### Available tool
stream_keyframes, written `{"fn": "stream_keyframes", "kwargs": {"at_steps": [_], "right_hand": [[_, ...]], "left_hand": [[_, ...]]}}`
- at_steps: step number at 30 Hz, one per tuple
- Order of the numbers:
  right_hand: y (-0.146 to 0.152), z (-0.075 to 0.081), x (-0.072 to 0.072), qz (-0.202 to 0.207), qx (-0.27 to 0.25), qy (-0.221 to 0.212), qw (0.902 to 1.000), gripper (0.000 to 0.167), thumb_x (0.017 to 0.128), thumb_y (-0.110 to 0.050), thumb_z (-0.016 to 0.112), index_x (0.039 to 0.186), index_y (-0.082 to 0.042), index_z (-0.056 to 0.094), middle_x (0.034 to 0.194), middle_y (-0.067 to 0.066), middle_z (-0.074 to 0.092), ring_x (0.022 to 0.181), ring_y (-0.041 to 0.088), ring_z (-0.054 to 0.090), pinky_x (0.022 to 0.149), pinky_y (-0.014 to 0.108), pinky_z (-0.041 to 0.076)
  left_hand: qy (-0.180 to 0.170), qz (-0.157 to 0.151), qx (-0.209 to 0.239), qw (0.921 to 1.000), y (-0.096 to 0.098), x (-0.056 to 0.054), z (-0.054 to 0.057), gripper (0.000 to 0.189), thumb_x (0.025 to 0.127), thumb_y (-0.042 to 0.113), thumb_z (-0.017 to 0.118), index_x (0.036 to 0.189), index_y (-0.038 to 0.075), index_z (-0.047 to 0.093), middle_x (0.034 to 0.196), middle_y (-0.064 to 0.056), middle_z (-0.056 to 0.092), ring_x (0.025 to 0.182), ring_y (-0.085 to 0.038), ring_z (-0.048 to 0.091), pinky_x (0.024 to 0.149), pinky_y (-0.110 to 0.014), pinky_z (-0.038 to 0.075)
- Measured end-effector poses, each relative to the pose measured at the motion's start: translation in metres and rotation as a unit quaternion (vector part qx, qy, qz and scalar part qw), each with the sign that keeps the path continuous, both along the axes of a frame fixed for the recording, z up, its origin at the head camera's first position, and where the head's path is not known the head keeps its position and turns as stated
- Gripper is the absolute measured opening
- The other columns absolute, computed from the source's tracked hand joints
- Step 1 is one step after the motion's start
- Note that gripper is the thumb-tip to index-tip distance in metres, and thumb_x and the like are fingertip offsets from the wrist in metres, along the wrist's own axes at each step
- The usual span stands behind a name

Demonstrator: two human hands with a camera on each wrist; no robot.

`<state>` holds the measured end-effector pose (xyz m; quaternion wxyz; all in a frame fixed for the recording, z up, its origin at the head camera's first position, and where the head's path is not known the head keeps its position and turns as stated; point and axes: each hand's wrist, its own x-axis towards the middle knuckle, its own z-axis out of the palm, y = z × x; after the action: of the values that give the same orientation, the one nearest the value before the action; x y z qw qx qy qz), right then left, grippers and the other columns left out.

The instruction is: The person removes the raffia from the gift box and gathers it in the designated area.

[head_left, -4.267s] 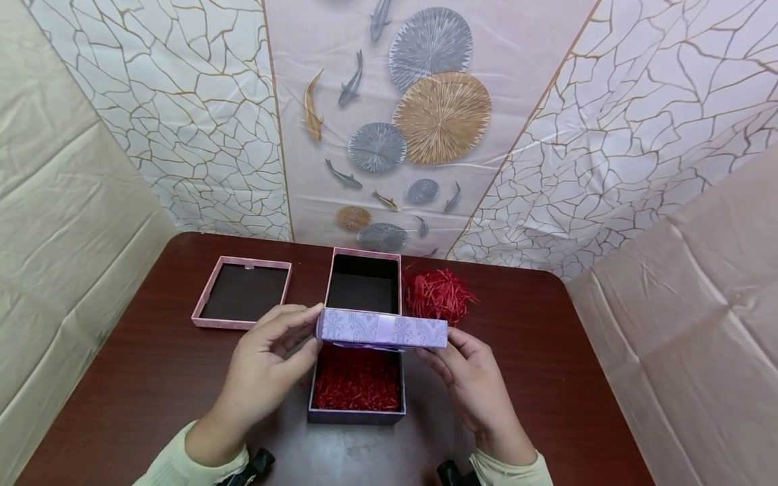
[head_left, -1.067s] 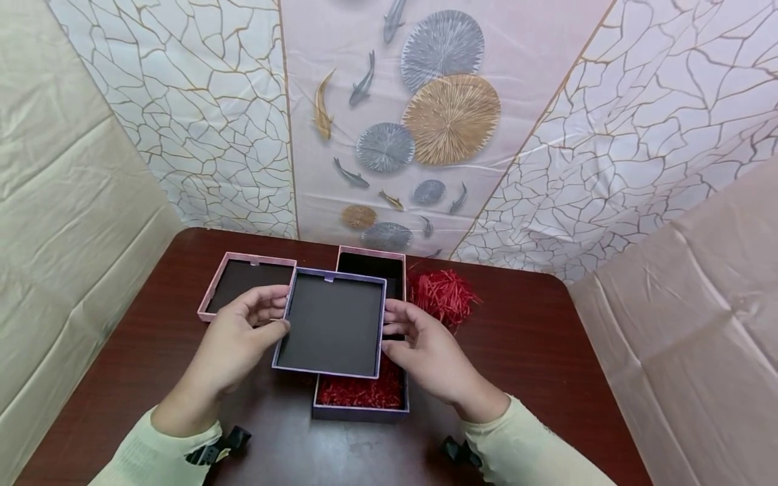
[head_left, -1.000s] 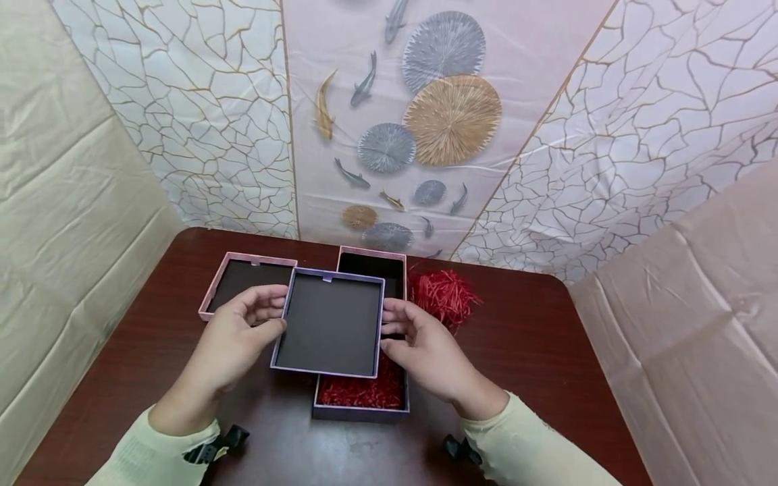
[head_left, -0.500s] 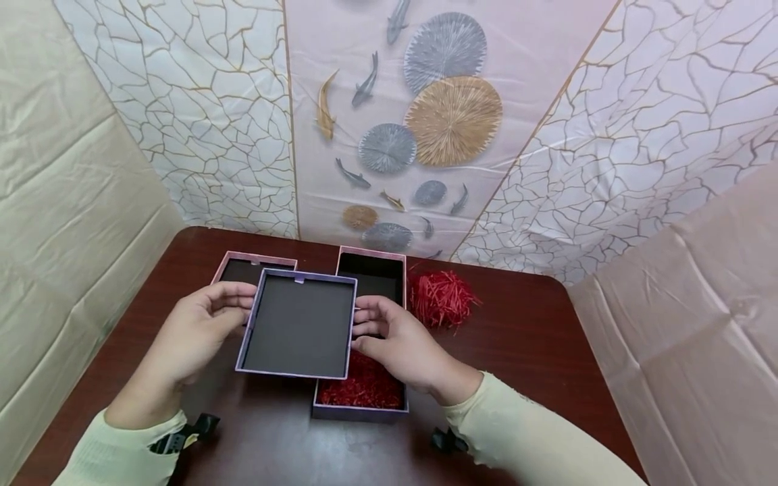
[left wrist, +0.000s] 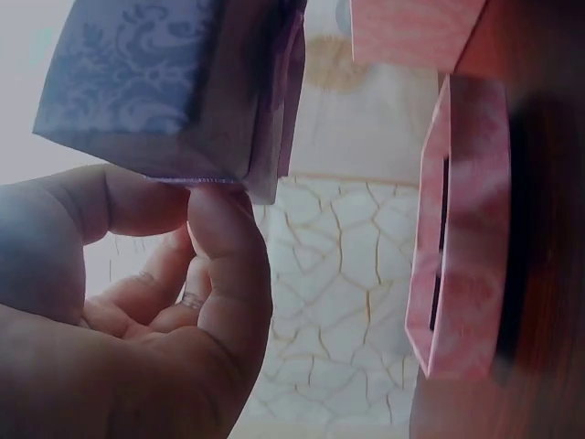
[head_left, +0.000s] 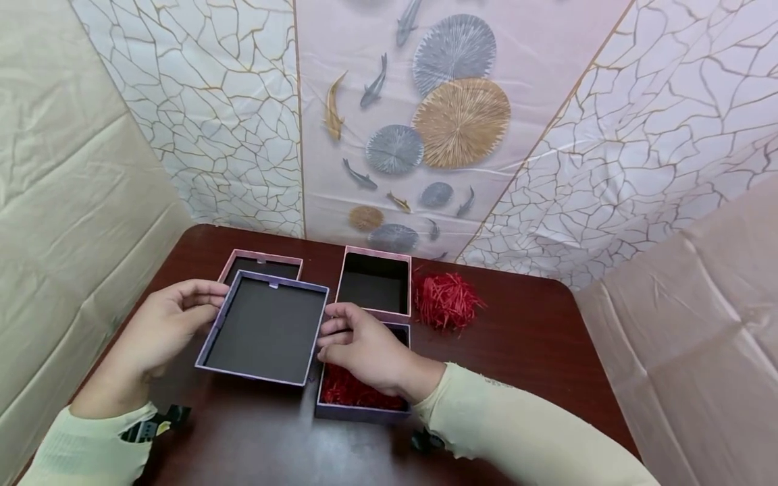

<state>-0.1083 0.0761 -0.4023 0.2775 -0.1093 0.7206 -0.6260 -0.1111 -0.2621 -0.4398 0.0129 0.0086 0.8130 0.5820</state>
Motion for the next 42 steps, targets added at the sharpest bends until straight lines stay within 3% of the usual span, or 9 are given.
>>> {"fn": "stream_keyframes", "kwargs": {"at_steps": [4, 13, 19, 24, 27, 31, 35, 38, 42], "right_hand": [[-0.010, 0.002, -0.003, 0.003, 0.001, -0.006, 1.0000, 0.067, 0.095, 0.005, 0.073, 0.158, 0.001, 0.049, 0.136, 0.020, 0.064, 0.122, 0.027, 0.075, 0.100, 0.029, 0.063], [-0.030, -0.003, -0.004, 0.001, 0.025, -0.046, 0.9986, 0.068, 0.095, 0.004, 0.075, 0.158, 0.005, 0.049, 0.133, 0.019, 0.065, 0.112, 0.025, 0.072, 0.093, 0.026, 0.059], [-0.039, 0.000, -0.004, 0.011, 0.049, -0.053, 0.9973, 0.072, 0.095, -0.001, 0.077, 0.160, 0.007, 0.048, 0.133, 0.016, 0.067, 0.110, 0.018, 0.065, 0.104, 0.030, 0.057], [-0.051, 0.002, -0.002, 0.020, 0.020, -0.090, 0.9956, 0.077, 0.095, 0.002, 0.071, 0.165, 0.012, 0.040, 0.130, 0.014, 0.066, 0.108, 0.016, 0.067, 0.109, 0.032, 0.059], [-0.059, 0.005, -0.002, 0.020, -0.005, -0.117, 0.9929, 0.078, 0.097, 0.004, 0.066, 0.167, 0.014, 0.035, 0.135, 0.016, 0.067, 0.118, 0.020, 0.071, 0.117, 0.039, 0.058], [-0.066, 0.011, -0.004, 0.029, -0.007, -0.135, 0.9904, 0.080, 0.099, 0.001, 0.063, 0.171, 0.011, 0.030, 0.155, 0.022, 0.061, 0.143, 0.031, 0.067, 0.125, 0.046, 0.052], [-0.075, 0.012, -0.007, 0.026, 0.018, -0.135, 0.9903, 0.080, 0.098, -0.004, 0.064, 0.171, 0.007, 0.034, 0.168, 0.022, 0.052, 0.144, 0.036, 0.067, 0.128, 0.048, 0.048], [-0.083, 0.010, -0.006, 0.011, 0.035, -0.139, 0.9896, 0.079, 0.096, -0.006, 0.065, 0.169, 0.006, 0.038, 0.163, 0.020, 0.058, 0.138, 0.035, 0.071, 0.128, 0.047, 0.048], [-0.093, 0.006, -0.003, -0.004, 0.053, -0.145, 0.9880, 0.080, 0.093, -0.005, 0.069, 0.167, 0.004, 0.043, 0.141, 0.017, 0.071, 0.123, 0.026, 0.076, 0.122, 0.042, 0.053]], "left_hand": [[0.002, -0.004, 0.001, 1.0000, -0.013, 0.000, -0.002, 0.027, 0.110, 0.002, 0.063, 0.136, -0.005, 0.066, 0.101, 0.017, 0.077, 0.084, -0.005, 0.072, 0.071, -0.025, 0.064], [-0.001, -0.018, -0.010, 0.9998, -0.029, 0.003, -0.009, 0.026, 0.111, 0.004, 0.065, 0.135, -0.007, 0.065, 0.102, 0.015, 0.077, 0.084, -0.007, 0.074, 0.071, -0.027, 0.065], [-0.012, -0.025, -0.013, 0.9995, -0.038, 0.004, -0.018, 0.025, 0.111, 0.004, 0.064, 0.135, -0.007, 0.065, 0.102, 0.014, 0.077, 0.085, -0.008, 0.073, 0.071, -0.027, 0.064], [-0.014, -0.024, -0.007, 0.9996, -0.049, 0.006, -0.026, 0.019, 0.112, 0.003, 0.064, 0.130, 0.000, 0.069, 0.101, 0.014, 0.078, 0.085, -0.007, 0.074, 0.072, -0.026, 0.064], [-0.016, -0.020, -0.001, 0.9997, -0.055, 0.008, -0.030, 0.018, 0.112, 0.003, 0.064, 0.126, 0.010, 0.072, 0.100, 0.015, 0.078, 0.085, -0.007, 0.074, 0.072, -0.025, 0.064], [-0.026, -0.011, 0.009, 0.9996, -0.063, 0.010, -0.034, 0.023, 0.112, 0.003, 0.064, 0.122, 0.022, 0.074, 0.100, 0.017, 0.078, 0.085, -0.005, 0.075, 0.072, -0.024, 0.064], [-0.032, -0.005, 0.010, 0.9994, -0.068, 0.011, -0.039, 0.023, 0.112, 0.004, 0.064, 0.121, 0.023, 0.074, 0.100, 0.017, 0.079, 0.085, -0.004, 0.075, 0.071, -0.025, 0.065], [-0.038, 0.001, 0.009, 0.9993, -0.073, 0.012, -0.041, 0.022, 0.113, 0.005, 0.064, 0.120, 0.024, 0.074, 0.099, 0.017, 0.079, 0.085, -0.004, 0.075, 0.071, -0.025, 0.065], [-0.037, 0.003, 0.002, 0.9993, -0.077, 0.013, -0.045, 0.023, 0.112, 0.006, 0.065, 0.118, 0.025, 0.075, 0.097, 0.017, 0.079, 0.084, -0.003, 0.075, 0.070, -0.024, 0.065]]}}
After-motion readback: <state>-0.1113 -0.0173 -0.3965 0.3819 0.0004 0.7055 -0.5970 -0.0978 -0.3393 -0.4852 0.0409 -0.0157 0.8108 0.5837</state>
